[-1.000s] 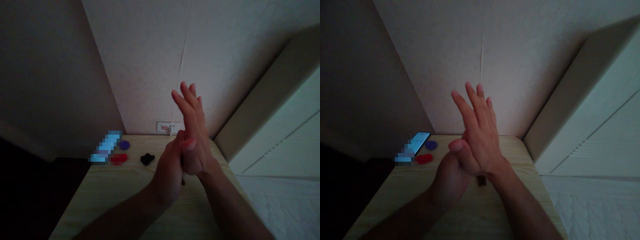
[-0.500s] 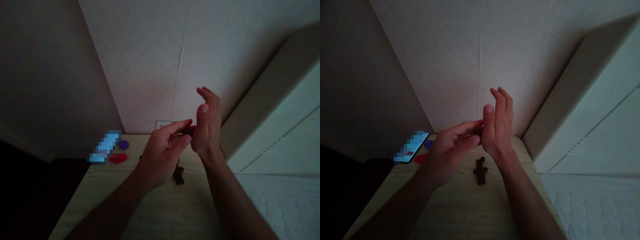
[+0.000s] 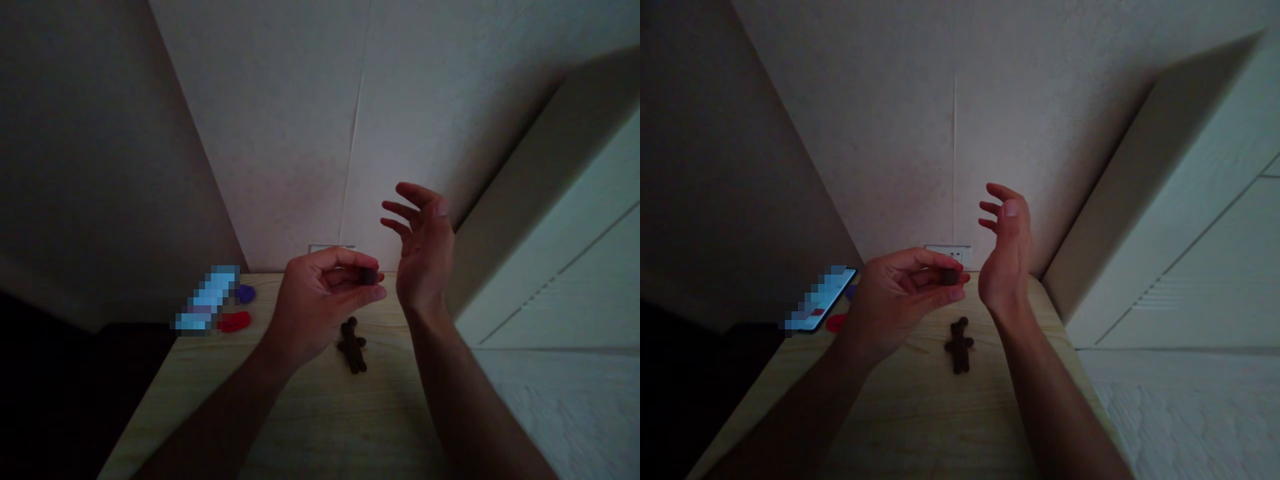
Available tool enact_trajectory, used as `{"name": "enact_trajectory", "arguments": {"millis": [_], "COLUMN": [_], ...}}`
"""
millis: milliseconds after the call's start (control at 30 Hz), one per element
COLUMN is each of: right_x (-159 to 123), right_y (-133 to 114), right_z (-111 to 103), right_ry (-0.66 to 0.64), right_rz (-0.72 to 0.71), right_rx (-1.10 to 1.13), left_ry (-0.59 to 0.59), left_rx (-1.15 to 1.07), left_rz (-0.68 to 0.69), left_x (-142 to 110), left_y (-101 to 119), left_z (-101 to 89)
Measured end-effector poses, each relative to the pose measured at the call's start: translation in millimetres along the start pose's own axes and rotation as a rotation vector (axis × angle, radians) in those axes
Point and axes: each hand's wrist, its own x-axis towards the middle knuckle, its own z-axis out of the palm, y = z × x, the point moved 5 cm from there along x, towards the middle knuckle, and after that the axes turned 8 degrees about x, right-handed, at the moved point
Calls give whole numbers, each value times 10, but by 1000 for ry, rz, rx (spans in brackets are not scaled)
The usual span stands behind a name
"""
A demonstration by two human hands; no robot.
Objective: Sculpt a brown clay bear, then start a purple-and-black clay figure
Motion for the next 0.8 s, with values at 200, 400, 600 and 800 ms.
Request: {"name": "enact_trajectory", "arguments": {"millis": [200,400,600,800], "right_x": [-24,-27,-31,47], "right_y": [-7,-18,-55,-33], "right_z": [35,44,44,-10], "right_ry": [-34,-16,0,-20], "right_rz": [3,-10,1,43], "right_rx": [-70,-57,-33,-47], "left_ry": [-13,-98,-133,-76], "left_rx": [-28,-167,-228,-246], "left_rz": [-43,-115,-157,-206], "left_x": [-3,15,51,159], "left_y": [-5,-61,-126,-311], "left_z": [15,61,29,-40]}}
